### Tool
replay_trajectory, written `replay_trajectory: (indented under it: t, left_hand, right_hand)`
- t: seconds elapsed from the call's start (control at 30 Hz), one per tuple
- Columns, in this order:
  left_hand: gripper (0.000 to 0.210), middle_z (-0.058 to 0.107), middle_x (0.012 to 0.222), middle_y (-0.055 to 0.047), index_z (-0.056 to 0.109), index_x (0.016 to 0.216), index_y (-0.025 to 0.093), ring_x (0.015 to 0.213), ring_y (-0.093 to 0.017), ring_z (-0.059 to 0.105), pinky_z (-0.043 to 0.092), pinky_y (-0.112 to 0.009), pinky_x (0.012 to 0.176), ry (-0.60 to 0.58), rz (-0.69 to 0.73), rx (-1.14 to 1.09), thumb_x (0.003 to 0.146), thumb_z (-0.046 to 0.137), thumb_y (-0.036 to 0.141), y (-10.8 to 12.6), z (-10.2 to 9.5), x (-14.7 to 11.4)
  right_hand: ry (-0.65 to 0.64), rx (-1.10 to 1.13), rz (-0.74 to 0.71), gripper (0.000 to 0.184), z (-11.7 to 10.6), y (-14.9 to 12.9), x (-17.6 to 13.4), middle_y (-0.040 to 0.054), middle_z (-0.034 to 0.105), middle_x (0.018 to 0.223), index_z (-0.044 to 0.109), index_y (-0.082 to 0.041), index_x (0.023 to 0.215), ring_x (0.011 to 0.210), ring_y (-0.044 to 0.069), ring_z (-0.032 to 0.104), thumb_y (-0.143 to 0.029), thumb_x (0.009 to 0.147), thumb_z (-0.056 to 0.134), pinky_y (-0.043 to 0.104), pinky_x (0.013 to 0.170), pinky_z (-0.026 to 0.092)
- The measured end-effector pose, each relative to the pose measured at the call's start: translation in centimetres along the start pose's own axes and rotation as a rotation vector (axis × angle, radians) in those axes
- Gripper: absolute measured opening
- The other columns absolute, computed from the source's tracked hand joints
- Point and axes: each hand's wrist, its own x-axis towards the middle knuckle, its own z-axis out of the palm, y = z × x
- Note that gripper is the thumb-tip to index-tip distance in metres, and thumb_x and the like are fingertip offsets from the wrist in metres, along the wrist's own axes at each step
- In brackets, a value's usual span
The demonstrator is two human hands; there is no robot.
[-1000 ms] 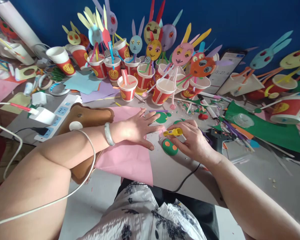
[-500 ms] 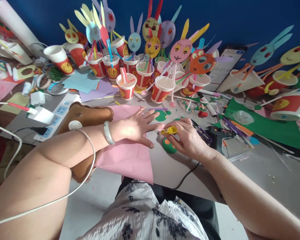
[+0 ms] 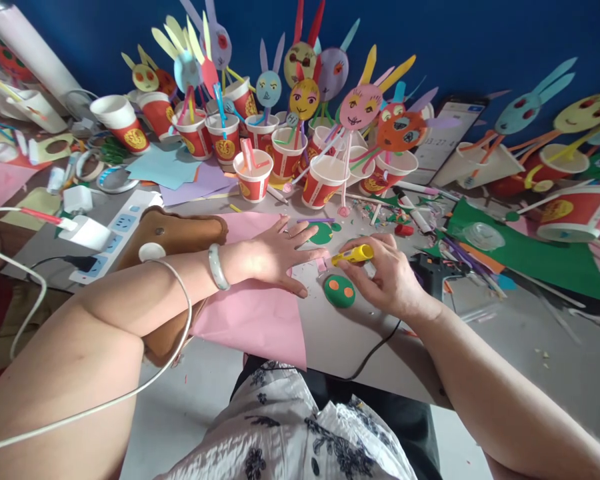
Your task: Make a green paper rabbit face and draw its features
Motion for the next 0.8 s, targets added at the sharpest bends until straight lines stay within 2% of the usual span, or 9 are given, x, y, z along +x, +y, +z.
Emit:
replay_trajectory:
  t: [0.2,0.43,0.63,0.8]
  left_hand:
    - [0.094,0.027,0.172,-0.023,0.039,0.161,0.028,0.159,-0.045,0.023,0.02,-0.073,0.121,0.043,0.027,0.027,0.086,0.061,0.08,0.0,0.1,-0.2]
    - [0.092,0.03,0.17,-0.026,0.04,0.161,0.024,0.156,-0.047,0.028,0.021,-0.073,0.12,0.05,0.057,0.064,0.089,0.059,0.077,0.1,-0.5,-0.2]
    - [0.092,0.028,0.172,-0.024,0.041,0.16,0.027,0.158,-0.047,0.026,0.022,-0.074,0.119,0.036,0.035,0.045,0.086,0.062,0.078,0.1,-0.3,-0.2]
    - [0.093,0.026,0.172,-0.023,0.039,0.161,0.027,0.159,-0.048,0.025,0.021,-0.074,0.12,0.032,0.023,0.026,0.087,0.063,0.077,0.1,-0.2,-0.2]
  right_hand:
    - [-0.068,0.015,-0.054,0.013,1.2,0.0,0.4,0.0076,0.076,0.092,0.058,-0.025,0.099,0.082,0.027,0.068,-0.037,0.099,0.056,0.046,0.086,0.048]
    - [-0.126,0.017,-0.022,0.016,0.8,-0.1,0.5,0.0055,0.07,0.078,0.058,-0.024,0.093,0.075,0.025,0.062,-0.038,0.1,0.055,0.042,0.079,0.049]
    - [-0.011,0.032,0.128,0.02,0.9,0.0,0.1,0.0074,0.072,0.082,0.06,-0.025,0.089,0.074,0.025,0.06,-0.043,0.098,0.06,0.04,0.069,0.05]
    - [0.015,0.062,0.138,0.018,0.9,0.0,0.2,0.007,0.072,0.083,0.063,-0.024,0.091,0.073,0.024,0.06,-0.041,0.096,0.06,0.04,0.068,0.052]
